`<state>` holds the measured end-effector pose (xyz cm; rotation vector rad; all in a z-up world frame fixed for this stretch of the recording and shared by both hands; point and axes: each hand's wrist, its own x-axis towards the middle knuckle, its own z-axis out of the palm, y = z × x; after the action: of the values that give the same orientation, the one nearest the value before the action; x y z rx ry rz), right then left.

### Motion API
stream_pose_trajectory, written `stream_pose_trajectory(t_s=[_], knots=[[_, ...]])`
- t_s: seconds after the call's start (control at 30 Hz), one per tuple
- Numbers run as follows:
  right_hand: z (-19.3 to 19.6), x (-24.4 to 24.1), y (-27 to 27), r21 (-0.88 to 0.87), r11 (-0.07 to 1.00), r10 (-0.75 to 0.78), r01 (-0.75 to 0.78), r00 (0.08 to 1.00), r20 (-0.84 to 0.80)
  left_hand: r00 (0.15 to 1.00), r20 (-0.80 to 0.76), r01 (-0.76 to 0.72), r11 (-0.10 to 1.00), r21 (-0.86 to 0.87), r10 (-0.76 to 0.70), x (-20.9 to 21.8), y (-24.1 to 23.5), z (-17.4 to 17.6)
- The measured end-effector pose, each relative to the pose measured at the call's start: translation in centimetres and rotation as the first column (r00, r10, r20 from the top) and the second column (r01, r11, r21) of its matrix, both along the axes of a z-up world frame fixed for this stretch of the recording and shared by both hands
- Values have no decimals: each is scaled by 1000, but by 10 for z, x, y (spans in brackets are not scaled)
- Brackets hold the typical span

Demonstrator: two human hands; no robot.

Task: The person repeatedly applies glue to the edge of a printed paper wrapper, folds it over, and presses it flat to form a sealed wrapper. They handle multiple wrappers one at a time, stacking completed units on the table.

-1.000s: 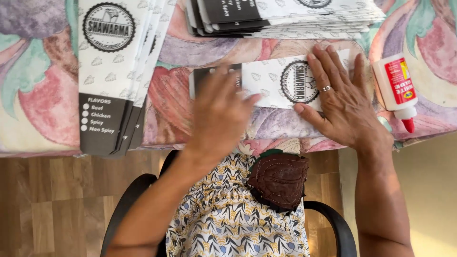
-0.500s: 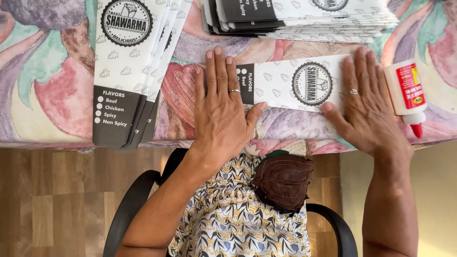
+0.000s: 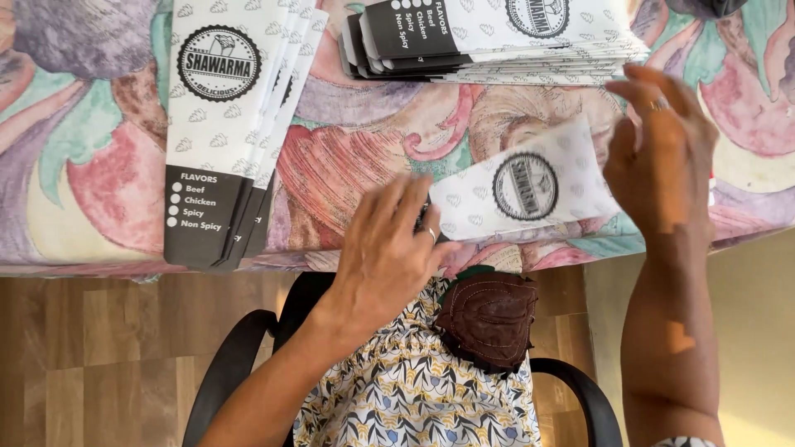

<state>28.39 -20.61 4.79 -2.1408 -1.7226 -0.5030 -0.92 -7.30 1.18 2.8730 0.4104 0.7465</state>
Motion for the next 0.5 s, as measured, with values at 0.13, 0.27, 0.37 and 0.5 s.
stream_pose_trajectory(t_s=[0.13, 0.27, 0.37, 0.5], knots=[[14, 3, 58, 33, 984, 177, -174, 977, -121, 998, 69, 9, 995, -98, -3, -32, 20, 39], [2, 18, 89, -106, 948, 287, -301, 949, -127, 890, 237, -181, 780, -599, 388, -75, 62, 71], [-12, 19, 84, -15, 956, 294, -293, 955, 47, 800, 243, -311, 726, -613, 548, -102, 94, 57], [-23, -6, 53, 193, 920, 298, -341, 929, 221, 723, 146, -663, 738, -131, 675, -122, 114, 15]])
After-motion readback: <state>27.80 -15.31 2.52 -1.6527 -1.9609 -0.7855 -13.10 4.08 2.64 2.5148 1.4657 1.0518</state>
